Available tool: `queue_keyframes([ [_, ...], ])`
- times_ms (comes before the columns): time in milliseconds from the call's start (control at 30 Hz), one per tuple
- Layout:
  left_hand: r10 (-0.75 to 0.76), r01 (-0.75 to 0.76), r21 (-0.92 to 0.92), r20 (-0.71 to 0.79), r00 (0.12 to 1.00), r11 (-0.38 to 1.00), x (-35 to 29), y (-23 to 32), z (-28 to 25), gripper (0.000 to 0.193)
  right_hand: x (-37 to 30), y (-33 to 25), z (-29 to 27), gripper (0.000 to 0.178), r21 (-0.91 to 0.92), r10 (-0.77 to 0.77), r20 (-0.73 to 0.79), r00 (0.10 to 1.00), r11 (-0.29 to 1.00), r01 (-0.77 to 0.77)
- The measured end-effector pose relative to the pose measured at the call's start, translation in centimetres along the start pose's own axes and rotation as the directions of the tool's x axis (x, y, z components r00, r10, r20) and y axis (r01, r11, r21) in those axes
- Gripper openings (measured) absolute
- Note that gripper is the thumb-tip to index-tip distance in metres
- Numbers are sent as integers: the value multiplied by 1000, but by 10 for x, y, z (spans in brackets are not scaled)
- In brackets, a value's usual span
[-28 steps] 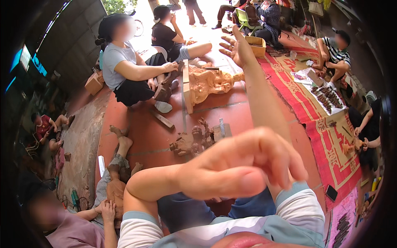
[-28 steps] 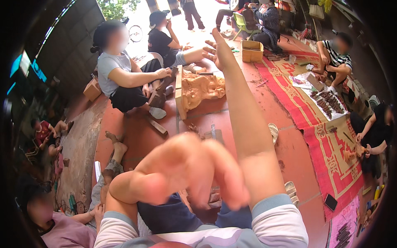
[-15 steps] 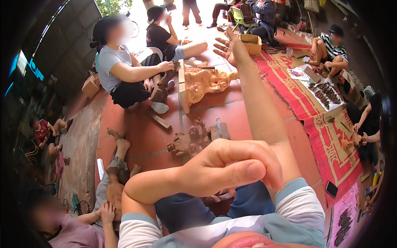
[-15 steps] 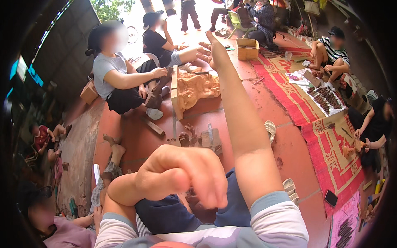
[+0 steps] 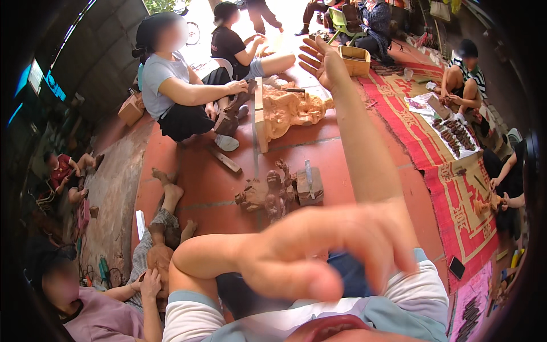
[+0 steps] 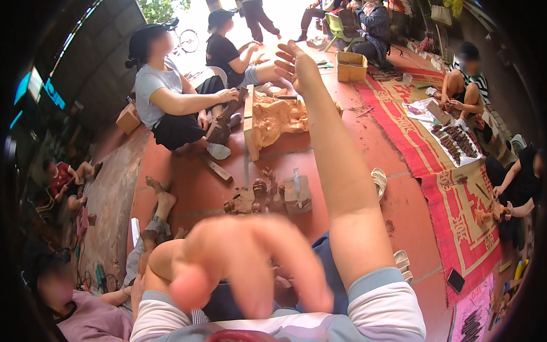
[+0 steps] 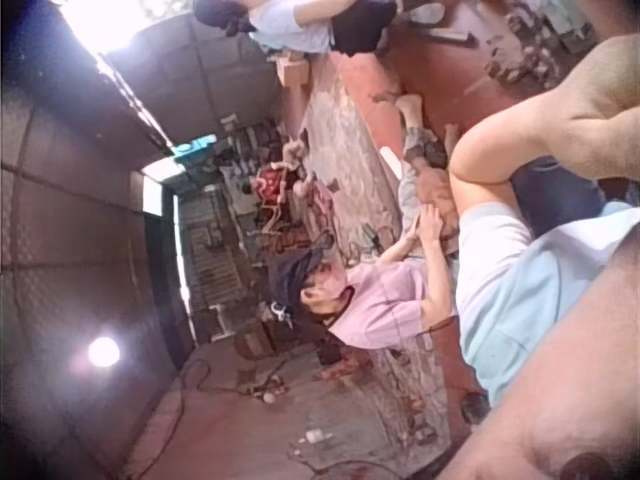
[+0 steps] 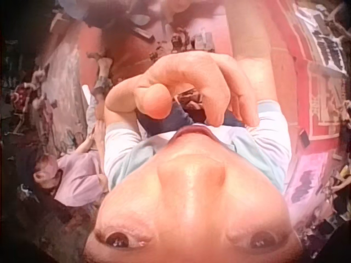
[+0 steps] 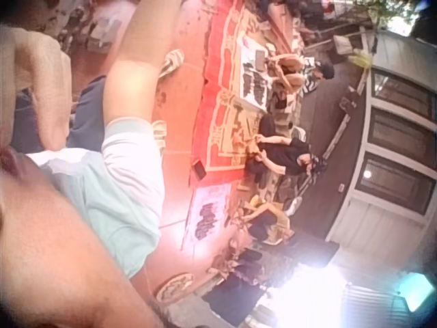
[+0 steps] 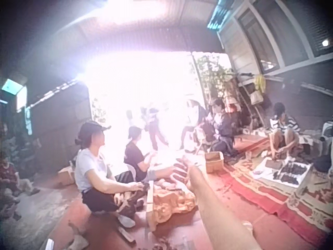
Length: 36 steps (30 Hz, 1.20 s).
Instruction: The person is carving a wooden figurine using a chisel and a mallet. They are sitting on the floor in a workshop with other people also carving wood. The person is focused on the details of the figurine, carefully chiseling away at the wood.
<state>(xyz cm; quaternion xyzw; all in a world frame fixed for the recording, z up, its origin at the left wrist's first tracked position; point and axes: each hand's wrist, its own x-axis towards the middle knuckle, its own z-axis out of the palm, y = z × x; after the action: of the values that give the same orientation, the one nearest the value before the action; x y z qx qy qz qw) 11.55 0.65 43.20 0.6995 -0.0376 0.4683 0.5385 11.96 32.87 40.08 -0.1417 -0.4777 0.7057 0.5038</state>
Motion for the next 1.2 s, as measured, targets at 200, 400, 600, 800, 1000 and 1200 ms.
queue_keyframes([
  [200, 376, -6, 411, -828, 415, 912, 1, -1, -116, 53, -8, -13, 26, 61, 179, -189, -284, 940, 953, 246],
  [400, 277, 153, 326, -921, 275, 933, -34, 11, -244, 58, -61, 36, 138, 75, 128, -108, 327, 939, 989, 69],
  [600, -180, 571, -233, -972, -148, 787, -92, -43, -273, 62, -88, -8, 132, 81, -149, -172, 424, 889, 955, 256],
  [800, -185, 291, -180, -983, -12, 940, -86, -45, -280, 70, -34, -9, 69, 91, 2, -94, 166, 982, 995, 95],
  [1000, -79, 160, -83, -996, -29, 984, -100, -22, -295, 72, -23, -12, 51, 82, 33, -140, 65, 988, 990, 138],
  [1200, 58, 30, 53, -982, -179, 998, -129, 14, -306, 57, -22, -20, 44, 58, -28, -115, -77, 990, 993, 113],
])
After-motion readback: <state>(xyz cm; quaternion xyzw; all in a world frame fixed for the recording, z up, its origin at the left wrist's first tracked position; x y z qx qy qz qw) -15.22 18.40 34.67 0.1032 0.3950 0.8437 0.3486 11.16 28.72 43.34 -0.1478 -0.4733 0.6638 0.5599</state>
